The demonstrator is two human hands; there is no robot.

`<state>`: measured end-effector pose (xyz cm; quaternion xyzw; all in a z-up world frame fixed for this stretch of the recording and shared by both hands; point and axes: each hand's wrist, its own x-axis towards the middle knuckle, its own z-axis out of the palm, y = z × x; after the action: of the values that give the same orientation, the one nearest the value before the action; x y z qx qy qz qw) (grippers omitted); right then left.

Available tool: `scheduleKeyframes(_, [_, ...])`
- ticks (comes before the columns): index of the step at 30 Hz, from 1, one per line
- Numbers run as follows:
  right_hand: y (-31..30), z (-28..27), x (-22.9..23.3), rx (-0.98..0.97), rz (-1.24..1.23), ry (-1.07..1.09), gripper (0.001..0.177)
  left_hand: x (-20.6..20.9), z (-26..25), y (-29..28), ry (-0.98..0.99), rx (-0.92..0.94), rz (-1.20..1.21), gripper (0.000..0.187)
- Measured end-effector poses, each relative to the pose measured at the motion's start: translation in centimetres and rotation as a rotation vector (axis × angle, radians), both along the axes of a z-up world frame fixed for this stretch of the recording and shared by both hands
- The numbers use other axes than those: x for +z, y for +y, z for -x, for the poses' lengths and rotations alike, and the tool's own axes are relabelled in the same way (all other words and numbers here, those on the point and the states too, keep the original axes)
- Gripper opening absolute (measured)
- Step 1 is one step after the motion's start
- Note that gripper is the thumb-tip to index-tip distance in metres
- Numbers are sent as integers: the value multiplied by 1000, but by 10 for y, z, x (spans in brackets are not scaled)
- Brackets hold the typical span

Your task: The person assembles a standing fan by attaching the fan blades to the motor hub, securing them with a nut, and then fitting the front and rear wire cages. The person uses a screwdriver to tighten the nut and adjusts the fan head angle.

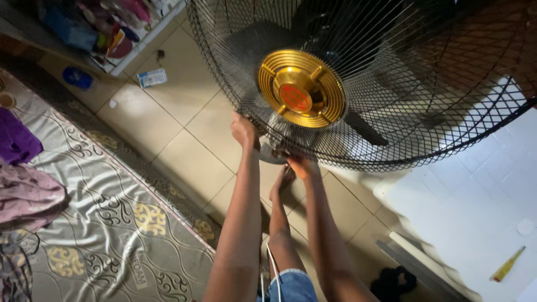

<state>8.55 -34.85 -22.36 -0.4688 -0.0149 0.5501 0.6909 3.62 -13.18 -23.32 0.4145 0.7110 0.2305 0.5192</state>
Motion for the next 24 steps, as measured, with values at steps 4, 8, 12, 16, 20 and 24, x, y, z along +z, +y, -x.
scheduleKeyframes(4, [-24, -31, -3, 173, -87, -82, 52, 13, 2, 3, -112, 36, 36, 74])
scheduleKeyframes(8, [-30, -65, -15, 279, -120, -134, 51, 15, 6, -1, -245, 100, 143, 69])
scheduleKeyframes(12, [-26, -63, -31, 234, -79, -161, 49, 2, 7, -5, -157, -14, 123, 73])
scheduleKeyframes(16, [-39, -55, -35, 229, -76, -257, 48, -6, 7, -7, -176, -16, 178, 72])
scheduleKeyframes(20, [-53, -59, -28, 116, -112, -44, 47, -8, 6, -16, -497, 124, 245, 70])
scheduleKeyframes(24, [-56, -51, -25, 44, -34, -193, 23, -21, -2, -31, -417, 16, 80, 70])
